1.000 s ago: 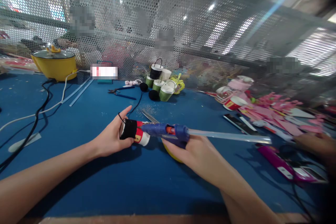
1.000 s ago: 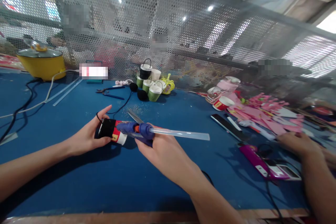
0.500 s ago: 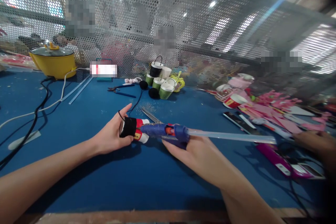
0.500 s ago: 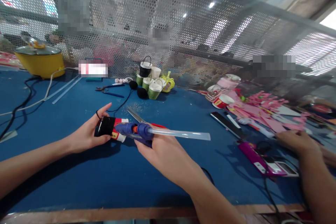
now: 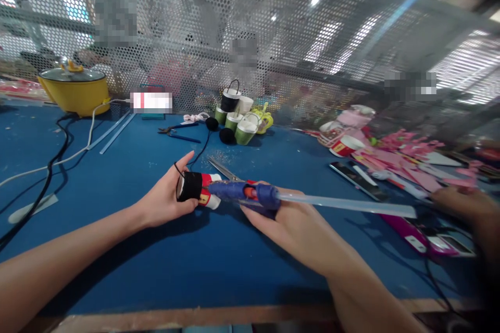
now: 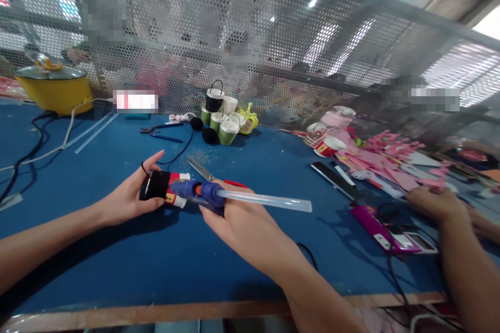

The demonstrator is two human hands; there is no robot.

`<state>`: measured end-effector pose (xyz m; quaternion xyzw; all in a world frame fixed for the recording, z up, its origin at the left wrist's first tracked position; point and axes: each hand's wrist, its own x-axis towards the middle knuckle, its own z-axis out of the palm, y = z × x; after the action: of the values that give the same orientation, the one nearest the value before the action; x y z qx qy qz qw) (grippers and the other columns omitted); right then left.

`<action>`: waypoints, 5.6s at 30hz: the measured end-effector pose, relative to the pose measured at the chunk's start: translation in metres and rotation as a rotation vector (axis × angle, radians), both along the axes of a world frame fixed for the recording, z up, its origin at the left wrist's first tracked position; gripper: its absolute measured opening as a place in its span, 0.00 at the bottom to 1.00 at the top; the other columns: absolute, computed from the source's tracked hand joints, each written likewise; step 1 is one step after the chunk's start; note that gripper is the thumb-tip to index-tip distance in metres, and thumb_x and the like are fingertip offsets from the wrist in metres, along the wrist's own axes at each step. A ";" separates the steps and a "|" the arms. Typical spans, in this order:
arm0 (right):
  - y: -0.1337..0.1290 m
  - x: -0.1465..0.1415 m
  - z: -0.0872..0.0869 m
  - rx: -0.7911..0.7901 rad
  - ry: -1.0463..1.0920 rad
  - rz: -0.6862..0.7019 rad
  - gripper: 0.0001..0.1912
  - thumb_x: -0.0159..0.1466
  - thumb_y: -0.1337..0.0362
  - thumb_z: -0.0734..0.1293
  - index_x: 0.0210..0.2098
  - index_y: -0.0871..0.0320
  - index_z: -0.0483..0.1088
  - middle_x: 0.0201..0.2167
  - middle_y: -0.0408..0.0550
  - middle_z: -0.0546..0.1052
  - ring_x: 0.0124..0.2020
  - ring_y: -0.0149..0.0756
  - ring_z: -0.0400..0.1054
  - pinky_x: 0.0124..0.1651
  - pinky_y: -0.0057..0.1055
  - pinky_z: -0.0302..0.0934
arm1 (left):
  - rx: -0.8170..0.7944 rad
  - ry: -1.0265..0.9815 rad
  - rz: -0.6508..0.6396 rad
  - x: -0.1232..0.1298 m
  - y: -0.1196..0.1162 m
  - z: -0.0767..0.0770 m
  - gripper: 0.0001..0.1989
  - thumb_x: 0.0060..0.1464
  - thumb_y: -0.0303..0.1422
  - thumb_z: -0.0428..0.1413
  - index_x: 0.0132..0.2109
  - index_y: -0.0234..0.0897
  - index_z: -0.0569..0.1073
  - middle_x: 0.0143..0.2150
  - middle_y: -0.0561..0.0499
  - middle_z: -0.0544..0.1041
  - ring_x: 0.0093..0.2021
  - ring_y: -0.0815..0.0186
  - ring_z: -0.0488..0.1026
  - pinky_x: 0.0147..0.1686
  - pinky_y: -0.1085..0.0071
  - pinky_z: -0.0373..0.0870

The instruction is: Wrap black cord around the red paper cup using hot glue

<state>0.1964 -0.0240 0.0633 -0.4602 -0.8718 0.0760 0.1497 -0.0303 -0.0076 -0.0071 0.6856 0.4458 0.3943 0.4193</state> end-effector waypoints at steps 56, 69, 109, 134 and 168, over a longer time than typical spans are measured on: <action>0.017 -0.004 0.008 -0.062 0.090 -0.081 0.14 0.59 0.61 0.62 0.18 0.58 0.59 0.17 0.40 0.66 0.19 0.28 0.58 0.23 0.26 0.53 | 0.272 0.253 -0.031 -0.004 -0.002 -0.002 0.44 0.44 0.26 0.53 0.65 0.41 0.41 0.47 0.46 0.63 0.43 0.61 0.67 0.45 0.62 0.67; 0.018 -0.003 0.007 -0.093 0.107 -0.114 0.16 0.58 0.61 0.62 0.16 0.57 0.56 0.14 0.39 0.62 0.17 0.26 0.53 0.20 0.26 0.48 | 0.345 0.270 -0.039 -0.004 -0.001 -0.003 0.44 0.44 0.25 0.54 0.65 0.41 0.41 0.48 0.45 0.63 0.47 0.58 0.66 0.50 0.56 0.64; -0.003 -0.003 0.002 -0.110 0.002 -0.094 0.10 0.60 0.62 0.61 0.27 0.57 0.70 0.23 0.45 0.75 0.23 0.34 0.67 0.26 0.28 0.57 | 0.026 0.055 0.028 -0.001 0.002 0.004 0.45 0.44 0.30 0.55 0.65 0.37 0.39 0.41 0.50 0.62 0.33 0.68 0.66 0.32 0.70 0.69; 0.021 -0.007 0.001 -0.013 0.165 -0.039 0.18 0.58 0.64 0.62 0.15 0.56 0.53 0.16 0.41 0.65 0.19 0.29 0.59 0.23 0.29 0.49 | 0.201 0.149 0.008 -0.003 0.002 -0.003 0.43 0.45 0.30 0.54 0.65 0.36 0.42 0.43 0.48 0.64 0.38 0.65 0.67 0.39 0.67 0.68; 0.083 -0.038 -0.015 0.042 0.221 -0.187 0.11 0.62 0.59 0.64 0.28 0.58 0.73 0.33 0.50 0.73 0.38 0.36 0.66 0.42 0.32 0.57 | 0.349 0.287 0.025 -0.001 0.000 -0.002 0.43 0.44 0.27 0.54 0.65 0.35 0.43 0.46 0.43 0.66 0.46 0.56 0.67 0.49 0.52 0.65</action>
<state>0.1584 0.0588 0.0486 -0.5248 -0.8049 0.0937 0.2607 -0.0311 -0.0075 -0.0096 0.7911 0.4345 0.3689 0.2217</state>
